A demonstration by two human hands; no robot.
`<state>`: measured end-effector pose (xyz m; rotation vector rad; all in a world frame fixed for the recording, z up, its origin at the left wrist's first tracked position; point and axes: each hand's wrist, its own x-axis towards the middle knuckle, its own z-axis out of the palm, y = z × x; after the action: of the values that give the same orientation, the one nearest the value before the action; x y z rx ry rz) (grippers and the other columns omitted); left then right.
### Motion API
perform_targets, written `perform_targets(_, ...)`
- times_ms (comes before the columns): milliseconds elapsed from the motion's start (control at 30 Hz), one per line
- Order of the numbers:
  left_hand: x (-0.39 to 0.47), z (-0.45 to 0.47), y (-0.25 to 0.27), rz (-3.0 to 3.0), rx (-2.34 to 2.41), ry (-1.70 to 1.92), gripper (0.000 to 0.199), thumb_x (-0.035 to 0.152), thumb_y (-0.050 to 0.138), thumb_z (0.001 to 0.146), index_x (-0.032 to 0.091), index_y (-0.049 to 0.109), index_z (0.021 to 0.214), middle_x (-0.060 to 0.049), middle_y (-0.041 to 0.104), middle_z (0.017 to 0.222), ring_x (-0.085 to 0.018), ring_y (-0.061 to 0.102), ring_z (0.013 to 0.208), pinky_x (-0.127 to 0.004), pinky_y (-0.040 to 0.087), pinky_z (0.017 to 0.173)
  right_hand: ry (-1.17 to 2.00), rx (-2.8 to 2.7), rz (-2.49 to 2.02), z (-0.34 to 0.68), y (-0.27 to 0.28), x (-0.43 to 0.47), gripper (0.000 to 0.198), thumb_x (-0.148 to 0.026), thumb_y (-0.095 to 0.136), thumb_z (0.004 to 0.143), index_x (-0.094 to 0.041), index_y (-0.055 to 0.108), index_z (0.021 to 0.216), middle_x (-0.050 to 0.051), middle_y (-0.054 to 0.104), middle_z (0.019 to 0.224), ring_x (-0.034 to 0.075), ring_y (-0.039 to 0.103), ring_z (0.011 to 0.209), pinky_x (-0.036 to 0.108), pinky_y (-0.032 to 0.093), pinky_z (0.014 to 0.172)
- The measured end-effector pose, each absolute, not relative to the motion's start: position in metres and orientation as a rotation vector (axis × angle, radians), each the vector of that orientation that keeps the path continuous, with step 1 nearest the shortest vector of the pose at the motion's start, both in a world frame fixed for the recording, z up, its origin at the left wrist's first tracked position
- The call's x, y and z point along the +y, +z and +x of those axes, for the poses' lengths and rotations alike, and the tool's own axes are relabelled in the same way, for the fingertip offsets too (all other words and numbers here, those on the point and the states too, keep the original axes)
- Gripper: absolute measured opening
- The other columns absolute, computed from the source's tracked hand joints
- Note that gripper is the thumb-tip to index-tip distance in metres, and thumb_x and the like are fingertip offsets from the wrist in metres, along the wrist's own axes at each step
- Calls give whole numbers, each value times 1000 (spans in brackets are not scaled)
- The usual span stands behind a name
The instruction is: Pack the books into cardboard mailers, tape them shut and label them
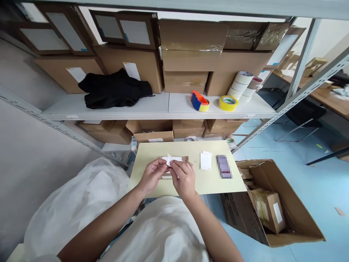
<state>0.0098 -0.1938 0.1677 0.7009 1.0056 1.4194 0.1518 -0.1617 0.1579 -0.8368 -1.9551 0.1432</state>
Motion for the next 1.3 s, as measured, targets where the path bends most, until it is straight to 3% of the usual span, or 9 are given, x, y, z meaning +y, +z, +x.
perform_targets(200, -207, 2, 167, 704, 997, 1403, 30, 38, 77, 68, 14, 64, 80, -3, 69, 76, -14, 66, 74, -30, 51, 81, -41, -1992, -847, 142, 154, -179, 23, -17, 62, 86, -24, 65, 107, 5, 72, 100, 17, 66, 87, 34, 45, 78)
perform_targets(833, -227, -22, 154, 786, 1060, 1348, 28, 41, 73, 72, 14, 66, 78, -5, 71, 81, -16, 67, 78, -33, 53, 84, -89, -2069, -894, 122, 146, -206, 22, -19, 62, 86, -23, 66, 107, 5, 73, 97, 17, 66, 87, 34, 46, 81)
perform_targets(1300, -231, -36, 145, 979, 1138, 1301, 27, 43, 66, 78, 16, 63, 76, -2, 62, 75, -14, 59, 73, -28, 50, 76, -149, -2148, -845, 116, 139, -207, 30, -9, 53, 89, -26, 64, 112, 5, 73, 99, 16, 66, 81, 35, 48, 86)
